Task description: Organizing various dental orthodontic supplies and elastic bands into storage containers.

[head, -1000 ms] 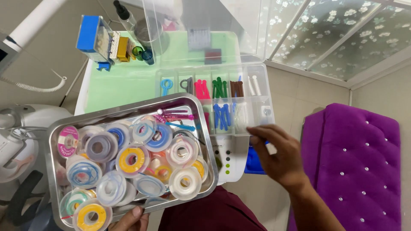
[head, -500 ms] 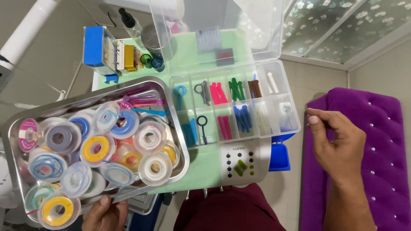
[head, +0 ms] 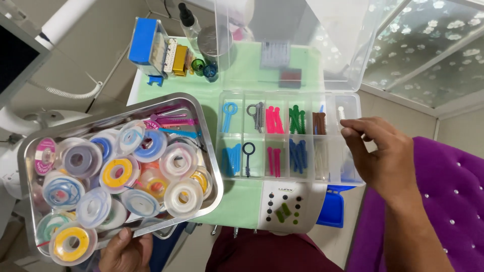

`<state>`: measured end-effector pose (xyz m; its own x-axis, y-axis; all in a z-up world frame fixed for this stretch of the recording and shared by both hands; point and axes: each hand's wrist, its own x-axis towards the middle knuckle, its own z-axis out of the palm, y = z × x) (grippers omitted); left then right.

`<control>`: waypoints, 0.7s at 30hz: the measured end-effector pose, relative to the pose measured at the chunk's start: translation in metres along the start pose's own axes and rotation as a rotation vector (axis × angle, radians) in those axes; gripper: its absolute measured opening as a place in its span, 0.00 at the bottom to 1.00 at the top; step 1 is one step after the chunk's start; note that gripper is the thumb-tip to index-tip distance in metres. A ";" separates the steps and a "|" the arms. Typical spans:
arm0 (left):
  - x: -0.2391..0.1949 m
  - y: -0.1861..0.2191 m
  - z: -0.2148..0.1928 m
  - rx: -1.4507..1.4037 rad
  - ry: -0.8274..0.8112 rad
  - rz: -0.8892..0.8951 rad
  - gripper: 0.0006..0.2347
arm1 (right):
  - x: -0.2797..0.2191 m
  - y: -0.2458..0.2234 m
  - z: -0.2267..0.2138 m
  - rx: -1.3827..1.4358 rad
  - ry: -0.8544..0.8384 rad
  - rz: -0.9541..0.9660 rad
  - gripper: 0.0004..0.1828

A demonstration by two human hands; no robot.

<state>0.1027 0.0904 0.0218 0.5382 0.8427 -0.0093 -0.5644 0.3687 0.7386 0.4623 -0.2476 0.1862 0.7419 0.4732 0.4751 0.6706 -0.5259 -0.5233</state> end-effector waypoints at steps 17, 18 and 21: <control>-0.033 -0.019 0.006 -0.034 0.058 0.030 0.31 | 0.052 -0.047 0.113 -0.063 -0.478 -0.537 0.05; -0.033 -0.021 0.007 -0.036 0.060 0.032 0.31 | 0.051 -0.050 0.116 -0.063 -0.479 -0.540 0.05; -0.027 -0.026 0.015 -0.090 -0.047 0.011 0.30 | 0.052 -0.061 0.120 -0.169 -0.617 -0.439 0.04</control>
<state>0.1122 0.0527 0.0132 0.5588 0.8287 0.0316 -0.6237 0.3948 0.6747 0.4599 -0.1060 0.1575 0.3090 0.9449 0.1081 0.9306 -0.2769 -0.2393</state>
